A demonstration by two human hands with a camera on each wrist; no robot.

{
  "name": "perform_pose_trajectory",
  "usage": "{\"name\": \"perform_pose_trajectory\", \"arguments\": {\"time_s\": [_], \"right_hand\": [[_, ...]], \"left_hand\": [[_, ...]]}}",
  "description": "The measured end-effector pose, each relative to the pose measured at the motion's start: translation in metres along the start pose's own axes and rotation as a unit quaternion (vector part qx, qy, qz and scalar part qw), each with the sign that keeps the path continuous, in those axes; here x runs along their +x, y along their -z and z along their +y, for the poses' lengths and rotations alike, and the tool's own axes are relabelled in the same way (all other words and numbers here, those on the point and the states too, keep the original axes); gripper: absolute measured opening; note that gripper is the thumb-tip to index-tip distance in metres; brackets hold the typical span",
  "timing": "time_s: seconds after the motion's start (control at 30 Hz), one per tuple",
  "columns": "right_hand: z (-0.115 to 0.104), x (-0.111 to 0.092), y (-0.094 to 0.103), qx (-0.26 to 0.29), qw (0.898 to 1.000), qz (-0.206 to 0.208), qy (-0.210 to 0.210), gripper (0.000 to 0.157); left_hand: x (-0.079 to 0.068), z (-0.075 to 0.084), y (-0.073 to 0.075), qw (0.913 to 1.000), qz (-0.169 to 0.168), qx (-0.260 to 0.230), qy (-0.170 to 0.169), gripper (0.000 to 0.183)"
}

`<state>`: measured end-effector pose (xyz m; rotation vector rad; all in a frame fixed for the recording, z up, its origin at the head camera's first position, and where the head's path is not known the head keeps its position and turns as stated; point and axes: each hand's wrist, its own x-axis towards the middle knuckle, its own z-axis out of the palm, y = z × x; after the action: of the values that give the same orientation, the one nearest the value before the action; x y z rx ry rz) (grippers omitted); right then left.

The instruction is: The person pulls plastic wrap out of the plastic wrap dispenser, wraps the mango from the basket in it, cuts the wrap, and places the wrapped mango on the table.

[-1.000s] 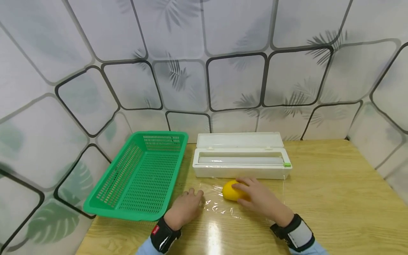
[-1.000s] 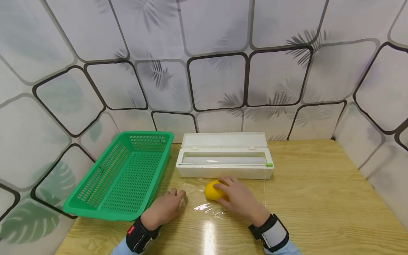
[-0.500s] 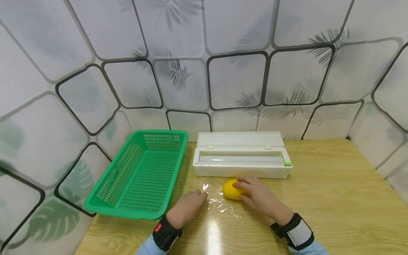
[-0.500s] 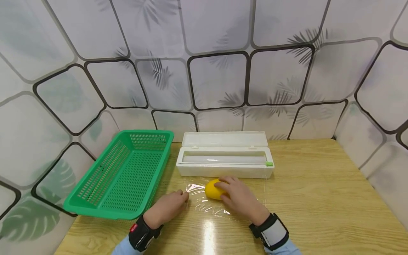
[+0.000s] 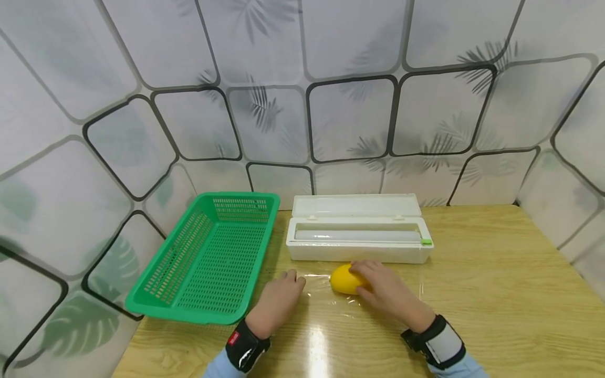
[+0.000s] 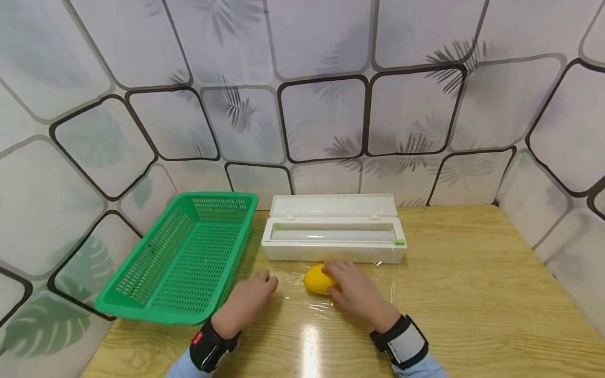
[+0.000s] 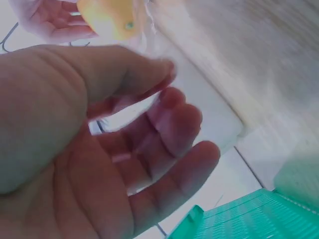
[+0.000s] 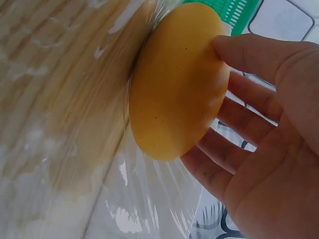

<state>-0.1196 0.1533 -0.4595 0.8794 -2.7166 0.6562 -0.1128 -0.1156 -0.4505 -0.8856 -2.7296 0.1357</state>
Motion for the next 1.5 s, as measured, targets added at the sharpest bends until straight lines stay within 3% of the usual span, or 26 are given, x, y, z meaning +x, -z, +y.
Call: {"name": "perform_pose_trajectory", "arguments": {"time_s": [0.17,0.33,0.57,0.93,1.07,1.37,1.5], "right_hand": [[0.001,0.001,-0.001,0.010,1.000,0.000,-0.022,0.042],[0.002,0.000,-0.004,0.011,1.000,0.006,-0.028,0.039],[0.004,-0.001,-0.005,0.017,0.999,0.001,-0.036,0.037],[0.004,-0.002,-0.006,0.013,0.999,0.009,-0.037,0.034],[0.004,-0.003,-0.005,0.019,0.999,0.009,-0.032,0.033],[0.006,-0.005,-0.003,0.047,0.998,0.001,-0.032,0.033],[0.006,-0.003,0.000,0.063,0.997,-0.004,-0.041,0.034]], "left_hand": [[0.004,0.001,0.002,0.9990,0.043,-0.006,0.010,0.016],[0.008,0.000,0.004,0.9971,0.075,-0.012,-0.007,0.022],[0.015,0.003,0.006,0.9885,0.146,-0.010,-0.038,0.024],[0.032,0.008,0.006,0.9780,0.185,0.023,-0.094,0.020],[0.039,0.011,0.006,0.9782,0.182,0.009,-0.100,0.019],[0.059,0.026,0.006,0.9841,0.132,0.050,-0.108,0.021],[0.066,0.033,0.002,0.9846,0.133,0.039,-0.106,0.020]]}}
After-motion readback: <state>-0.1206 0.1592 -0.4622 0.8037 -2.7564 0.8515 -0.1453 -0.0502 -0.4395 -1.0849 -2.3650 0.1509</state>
